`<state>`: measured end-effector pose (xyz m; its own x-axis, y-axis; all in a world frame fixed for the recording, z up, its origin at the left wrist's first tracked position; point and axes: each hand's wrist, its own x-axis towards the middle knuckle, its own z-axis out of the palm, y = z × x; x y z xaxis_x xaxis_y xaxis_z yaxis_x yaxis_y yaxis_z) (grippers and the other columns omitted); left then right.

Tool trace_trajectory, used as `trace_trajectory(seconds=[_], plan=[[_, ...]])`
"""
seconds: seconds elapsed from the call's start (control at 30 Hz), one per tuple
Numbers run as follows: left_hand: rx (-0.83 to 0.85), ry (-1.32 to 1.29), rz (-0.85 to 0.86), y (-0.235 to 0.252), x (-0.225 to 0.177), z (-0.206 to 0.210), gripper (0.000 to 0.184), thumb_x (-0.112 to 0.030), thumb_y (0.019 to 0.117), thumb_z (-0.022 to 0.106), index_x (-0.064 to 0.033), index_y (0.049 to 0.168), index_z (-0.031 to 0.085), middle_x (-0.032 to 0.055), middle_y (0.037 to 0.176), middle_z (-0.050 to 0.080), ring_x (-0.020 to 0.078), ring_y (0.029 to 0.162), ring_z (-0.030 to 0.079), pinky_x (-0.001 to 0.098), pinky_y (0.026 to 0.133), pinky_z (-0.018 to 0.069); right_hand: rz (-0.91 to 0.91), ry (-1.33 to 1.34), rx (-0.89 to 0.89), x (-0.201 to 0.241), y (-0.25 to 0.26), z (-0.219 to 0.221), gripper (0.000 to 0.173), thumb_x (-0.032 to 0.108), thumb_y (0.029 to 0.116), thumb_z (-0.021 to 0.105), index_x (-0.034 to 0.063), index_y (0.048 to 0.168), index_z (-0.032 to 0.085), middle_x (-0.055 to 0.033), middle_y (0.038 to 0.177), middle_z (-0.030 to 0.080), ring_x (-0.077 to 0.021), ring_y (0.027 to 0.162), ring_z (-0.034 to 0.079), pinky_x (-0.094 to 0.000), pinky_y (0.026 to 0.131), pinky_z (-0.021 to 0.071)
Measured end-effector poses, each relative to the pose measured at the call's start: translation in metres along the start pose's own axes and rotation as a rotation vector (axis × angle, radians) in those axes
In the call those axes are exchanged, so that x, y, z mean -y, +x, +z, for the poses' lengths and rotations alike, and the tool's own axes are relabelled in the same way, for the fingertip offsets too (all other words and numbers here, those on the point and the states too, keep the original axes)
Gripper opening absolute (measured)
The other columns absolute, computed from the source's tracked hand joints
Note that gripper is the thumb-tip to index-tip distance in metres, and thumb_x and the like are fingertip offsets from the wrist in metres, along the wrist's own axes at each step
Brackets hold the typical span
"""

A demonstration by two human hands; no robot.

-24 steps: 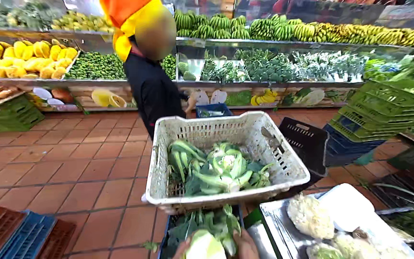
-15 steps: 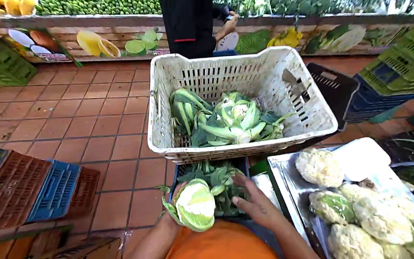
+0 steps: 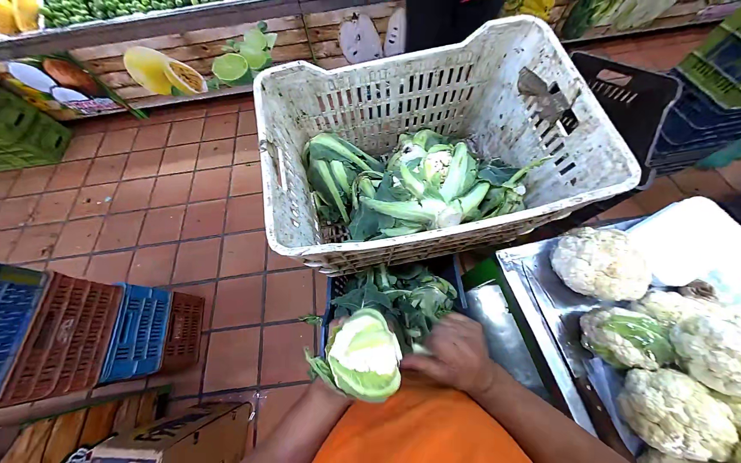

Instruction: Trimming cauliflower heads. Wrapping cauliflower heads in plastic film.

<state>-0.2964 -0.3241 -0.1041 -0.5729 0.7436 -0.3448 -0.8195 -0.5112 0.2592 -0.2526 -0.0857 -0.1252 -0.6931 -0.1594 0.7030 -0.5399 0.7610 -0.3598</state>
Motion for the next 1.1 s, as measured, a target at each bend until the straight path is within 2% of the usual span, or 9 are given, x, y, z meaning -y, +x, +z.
trace_trajectory(seconds=[0.1, 0.2, 0.3, 0.4, 0.57, 0.73, 0.87, 0.93, 1.1], plan=[[-0.025, -0.158, 0.22, 0.013, -0.004, -0.037, 0.072, -0.076, 0.0785, 0.062, -0.0126, 0.11, 0.073, 0.0168, 0.1, 0.074, 0.0275, 0.079, 0.073, 0.0408, 0.061, 0.0601, 0.305, -0.157, 0.031, -0.028, -0.008, -0.004, 0.06, 0.061, 0.0963, 0.056, 0.0097, 0.064, 0.059, -0.0056, 0.058, 0.058, -0.0224, 0.055, 0.062, -0.044, 0.053, 0.0536], [-0.211, -0.097, 0.318, 0.009, -0.02, -0.035, 0.077, -0.079, 0.0908, 0.035, -0.0163, 0.12, 0.067, 0.0167, 0.107, 0.072, 0.032, 0.09, 0.072, 0.0495, 0.068, 0.0604, 0.485, -0.046, 0.396, -0.035, -0.003, -0.002, 0.077, 0.075, 0.0891, 0.054, 0.004, 0.113, 0.07, -0.0168, 0.108, 0.07, -0.0368, 0.103, 0.067, -0.0604, 0.09, 0.0538], [-0.27, 0.048, 0.336, 0.015, -0.024, -0.016, 0.072, -0.069, 0.1006, 0.023, -0.0165, 0.131, 0.061, 0.0174, 0.116, 0.07, 0.0338, 0.104, 0.069, 0.0558, 0.082, 0.0586, 0.715, 0.239, 0.551, -0.007, 0.022, -0.005, 0.106, 0.072, 0.0767, 0.073, 0.0054, 0.153, 0.042, -0.019, 0.153, 0.047, -0.037, 0.139, 0.047, -0.0617, 0.11, 0.0432], [-0.204, 0.214, 0.342, 0.016, -0.007, 0.011, 0.064, -0.061, 0.1031, 0.035, -0.0151, 0.146, 0.047, 0.015, 0.131, 0.064, 0.0298, 0.119, 0.064, 0.053, 0.099, 0.0538, 0.856, 0.593, 0.473, 0.026, 0.036, -0.009, 0.134, 0.067, 0.0625, 0.087, 0.0101, 0.163, 0.017, -0.013, 0.158, 0.041, -0.0223, 0.136, 0.053, -0.0468, 0.107, 0.0518], [-0.069, 0.411, 0.234, 0.02, 0.001, 0.016, 0.09, -0.079, 0.0787, 0.064, -0.0142, 0.138, 0.045, 0.0124, 0.128, 0.064, 0.0294, 0.113, 0.067, 0.0487, 0.088, 0.0592, 0.859, 0.662, 0.275, 0.013, 0.033, -0.023, 0.119, 0.041, 0.0583, 0.098, 0.0209, 0.158, 0.036, -0.0063, 0.146, 0.053, -0.0143, 0.122, 0.061, -0.039, 0.1, 0.0576], [-0.076, 0.428, 0.129, 0.03, -0.004, 0.0, 0.093, -0.074, 0.0769, 0.071, -0.0248, 0.151, 0.045, 0.0122, 0.125, 0.069, 0.0246, 0.11, 0.069, 0.0458, 0.093, 0.0594, 0.445, 0.627, 0.308, 0.013, 0.024, -0.015, 0.059, 0.039, 0.0836, 0.083, 0.0213, 0.137, 0.065, -0.0066, 0.154, 0.05, -0.0207, 0.134, 0.056, -0.044, 0.106, 0.0554], [-0.08, 0.25, 0.194, 0.023, -0.005, 0.006, 0.076, -0.062, 0.0722, 0.082, -0.0178, 0.131, 0.065, 0.0123, 0.109, 0.074, 0.0218, 0.098, 0.074, 0.0433, 0.086, 0.0623, 0.603, 0.828, -0.044, 0.016, 0.022, -0.017, 0.026, 0.028, 0.1038, 0.058, 0.0095, 0.113, 0.074, -0.0101, 0.121, 0.073, -0.0241, 0.116, 0.069, -0.0431, 0.099, 0.058], [-0.086, 0.26, 0.242, 0.017, -0.004, 0.008, 0.067, -0.063, 0.073, 0.081, -0.017, 0.121, 0.071, 0.0079, 0.103, 0.076, 0.0164, 0.094, 0.074, 0.0382, 0.084, 0.0629, 0.698, 0.529, -0.093, 0.016, 0.014, -0.012, 0.026, 0.032, 0.1044, 0.057, 0.0103, 0.109, 0.071, 0.0, 0.093, 0.073, -0.0082, 0.083, 0.069, -0.029, 0.075, 0.06], [-0.095, 0.342, 0.175, 0.01, 0.005, 0.018, 0.064, -0.061, 0.0727, 0.081, -0.0152, 0.115, 0.071, 0.0042, 0.101, 0.077, 0.0131, 0.094, 0.074, 0.0338, 0.085, 0.0626, 0.735, 0.076, 0.377, 0.008, -0.006, 0.008, 0.031, 0.012, 0.0895, 0.067, 0.0001, 0.119, 0.068, -0.0188, 0.09, 0.073, -0.0376, 0.083, 0.073, -0.0606, 0.074, 0.0579]])
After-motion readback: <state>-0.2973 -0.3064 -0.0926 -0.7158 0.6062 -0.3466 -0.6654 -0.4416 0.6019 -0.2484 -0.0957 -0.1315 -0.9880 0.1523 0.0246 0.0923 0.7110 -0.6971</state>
